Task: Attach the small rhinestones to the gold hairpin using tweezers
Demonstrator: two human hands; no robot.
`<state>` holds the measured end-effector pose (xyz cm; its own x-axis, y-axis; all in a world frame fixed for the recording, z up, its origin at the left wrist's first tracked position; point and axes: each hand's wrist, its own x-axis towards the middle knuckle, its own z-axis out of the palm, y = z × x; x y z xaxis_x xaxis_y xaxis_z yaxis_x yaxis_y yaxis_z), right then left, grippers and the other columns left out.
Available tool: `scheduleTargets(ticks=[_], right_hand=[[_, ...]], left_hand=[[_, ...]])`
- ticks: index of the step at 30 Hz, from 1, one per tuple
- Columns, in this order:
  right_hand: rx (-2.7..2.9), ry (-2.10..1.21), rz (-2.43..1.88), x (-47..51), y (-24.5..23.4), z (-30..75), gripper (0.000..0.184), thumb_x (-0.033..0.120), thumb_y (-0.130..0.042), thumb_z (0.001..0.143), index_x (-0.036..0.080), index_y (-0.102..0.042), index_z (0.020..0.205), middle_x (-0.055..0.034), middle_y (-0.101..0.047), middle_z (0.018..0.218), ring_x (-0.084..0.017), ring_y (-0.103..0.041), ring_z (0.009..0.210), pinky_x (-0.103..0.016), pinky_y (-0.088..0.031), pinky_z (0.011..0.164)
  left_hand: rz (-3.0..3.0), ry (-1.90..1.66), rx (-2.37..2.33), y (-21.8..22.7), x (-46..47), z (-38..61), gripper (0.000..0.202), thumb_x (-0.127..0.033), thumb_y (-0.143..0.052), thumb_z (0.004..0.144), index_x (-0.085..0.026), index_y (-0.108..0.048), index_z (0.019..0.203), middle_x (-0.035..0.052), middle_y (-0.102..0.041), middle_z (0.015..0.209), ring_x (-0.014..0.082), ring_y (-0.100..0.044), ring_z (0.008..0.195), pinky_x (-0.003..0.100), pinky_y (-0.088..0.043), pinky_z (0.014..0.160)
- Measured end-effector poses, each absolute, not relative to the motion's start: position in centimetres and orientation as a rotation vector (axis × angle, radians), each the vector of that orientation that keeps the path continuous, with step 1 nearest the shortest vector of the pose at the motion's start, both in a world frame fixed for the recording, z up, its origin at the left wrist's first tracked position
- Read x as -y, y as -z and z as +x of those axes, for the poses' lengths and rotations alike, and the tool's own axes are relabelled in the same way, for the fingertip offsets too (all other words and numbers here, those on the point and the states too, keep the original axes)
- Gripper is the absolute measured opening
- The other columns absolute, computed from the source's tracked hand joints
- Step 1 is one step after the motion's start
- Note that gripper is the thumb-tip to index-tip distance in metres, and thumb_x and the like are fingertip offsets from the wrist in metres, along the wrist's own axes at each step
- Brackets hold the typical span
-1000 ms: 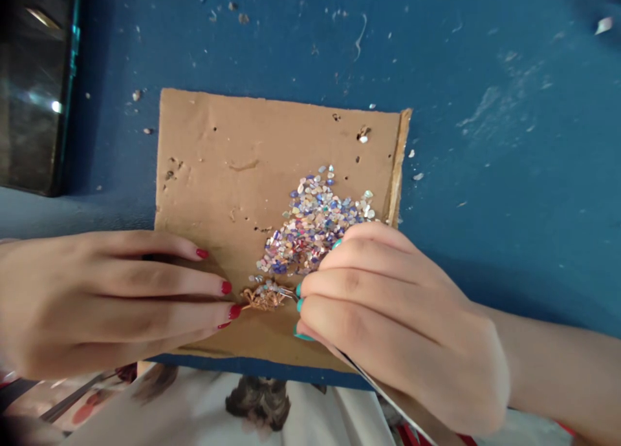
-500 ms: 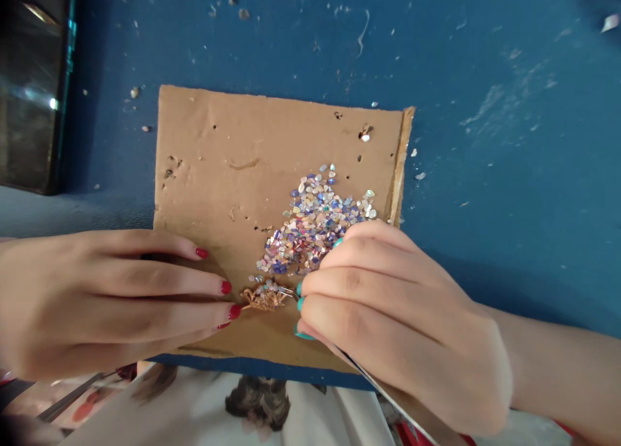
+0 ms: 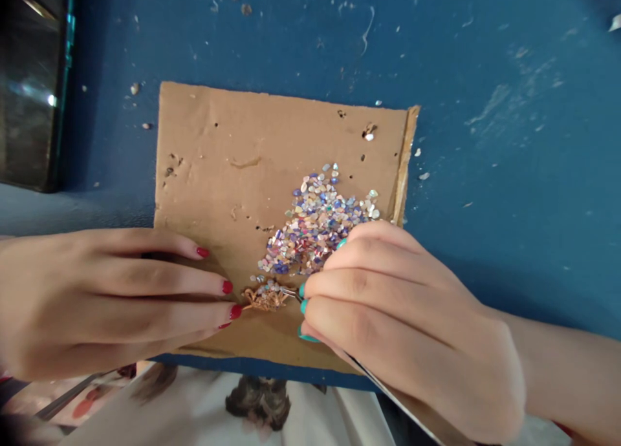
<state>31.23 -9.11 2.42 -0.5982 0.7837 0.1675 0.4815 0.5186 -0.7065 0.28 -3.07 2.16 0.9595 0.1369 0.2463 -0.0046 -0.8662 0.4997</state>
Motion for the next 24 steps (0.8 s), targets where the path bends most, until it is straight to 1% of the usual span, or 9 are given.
scheduleTargets(ticks=[2,6,10,12,16,18,21,22,24], right_hand=[[2.290,-0.870,-1.035,9.2,-2.4,31.3,0.014,0.018,-0.058,0.098,0.021,-0.072,0.099,-0.0007,-0.077,0.094,-0.016,-0.070,0.094,-0.039,-0.047,0.112],[2.290,-0.906,-1.047,9.1,-2.4,31.4,0.014,0.017,-0.059,0.097,0.023,-0.072,0.097,0.0010,-0.076,0.093,-0.016,-0.068,0.095,-0.038,-0.045,0.113],[2.304,-0.915,-1.001,8.9,-2.4,31.5,0.015,0.016,-0.058,0.097,0.024,-0.072,0.098,0.0015,-0.076,0.095,-0.015,-0.068,0.094,-0.037,-0.045,0.113],[2.293,-0.912,-1.017,9.0,-2.5,31.3,0.015,0.017,-0.058,0.098,0.023,-0.072,0.096,0.0014,-0.076,0.094,-0.015,-0.068,0.093,-0.037,-0.045,0.113],[2.224,-0.880,-1.102,9.5,-2.6,30.9,0.015,0.019,-0.058,0.100,0.022,-0.072,0.094,0.0008,-0.077,0.091,-0.015,-0.069,0.091,-0.039,-0.047,0.112],[2.233,-0.867,-1.087,9.5,-2.6,31.0,0.016,0.021,-0.057,0.101,0.022,-0.072,0.094,0.0006,-0.077,0.092,-0.015,-0.069,0.093,-0.039,-0.047,0.112],[2.328,-0.870,-0.948,8.5,-2.5,31.8,0.016,0.019,-0.056,0.101,0.021,-0.072,0.097,-0.0008,-0.078,0.096,-0.014,-0.070,0.099,-0.036,-0.046,0.114],[2.385,-0.860,-0.844,8.0,-2.5,32.1,0.015,0.015,-0.057,0.099,0.019,-0.071,0.099,-0.0017,-0.079,0.099,-0.014,-0.070,0.101,-0.034,-0.046,0.115],[2.507,-0.841,-0.670,7.2,-2.6,32.6,0.015,0.012,-0.059,0.096,0.016,-0.070,0.106,-0.0043,-0.079,0.106,-0.014,-0.069,0.108,-0.032,-0.046,0.115]], left_hand=[[2.592,-0.377,-0.092,-2.1,3.1,0.3,0.050,-0.017,-0.025,0.107,-0.026,-0.074,0.112,-0.0101,-0.074,0.125,0.0095,-0.065,0.117,0.026,-0.054,0.102],[2.608,-0.362,-0.071,-2.0,3.1,0.2,0.048,-0.018,-0.027,0.107,-0.028,-0.074,0.108,-0.0109,-0.073,0.126,0.0103,-0.063,0.119,0.028,-0.054,0.100],[2.592,-0.359,-0.076,-2.1,3.1,0.2,0.052,-0.016,-0.023,0.108,-0.026,-0.074,0.112,-0.0104,-0.074,0.126,0.0100,-0.063,0.120,0.029,-0.053,0.100],[2.582,-0.360,-0.075,-2.1,3.0,0.2,0.052,-0.016,-0.022,0.108,-0.026,-0.074,0.111,-0.0100,-0.074,0.124,0.0098,-0.064,0.119,0.028,-0.053,0.100],[2.575,-0.388,-0.048,-2.1,2.9,0.4,0.043,-0.017,-0.033,0.107,-0.024,-0.075,0.107,-0.0085,-0.075,0.123,0.0116,-0.065,0.117,0.028,-0.054,0.100],[2.585,-0.407,-0.019,-2.1,2.7,0.5,0.045,-0.016,-0.032,0.107,-0.023,-0.076,0.106,-0.0082,-0.075,0.123,0.0127,-0.066,0.116,0.028,-0.056,0.098],[2.596,-0.409,0.017,-2.0,2.5,0.5,0.053,-0.014,-0.024,0.107,-0.024,-0.077,0.109,-0.0092,-0.075,0.123,0.0130,-0.066,0.117,0.029,-0.057,0.094],[2.602,-0.397,0.012,-2.0,2.5,0.4,0.053,-0.014,-0.024,0.106,-0.023,-0.076,0.111,-0.0090,-0.075,0.124,0.0135,-0.065,0.118,0.031,-0.056,0.094],[2.610,-0.387,0.040,-2.0,2.5,0.3,0.054,-0.013,-0.024,0.104,-0.022,-0.077,0.109,-0.0077,-0.075,0.125,0.0155,-0.065,0.118,0.034,-0.056,0.093]])
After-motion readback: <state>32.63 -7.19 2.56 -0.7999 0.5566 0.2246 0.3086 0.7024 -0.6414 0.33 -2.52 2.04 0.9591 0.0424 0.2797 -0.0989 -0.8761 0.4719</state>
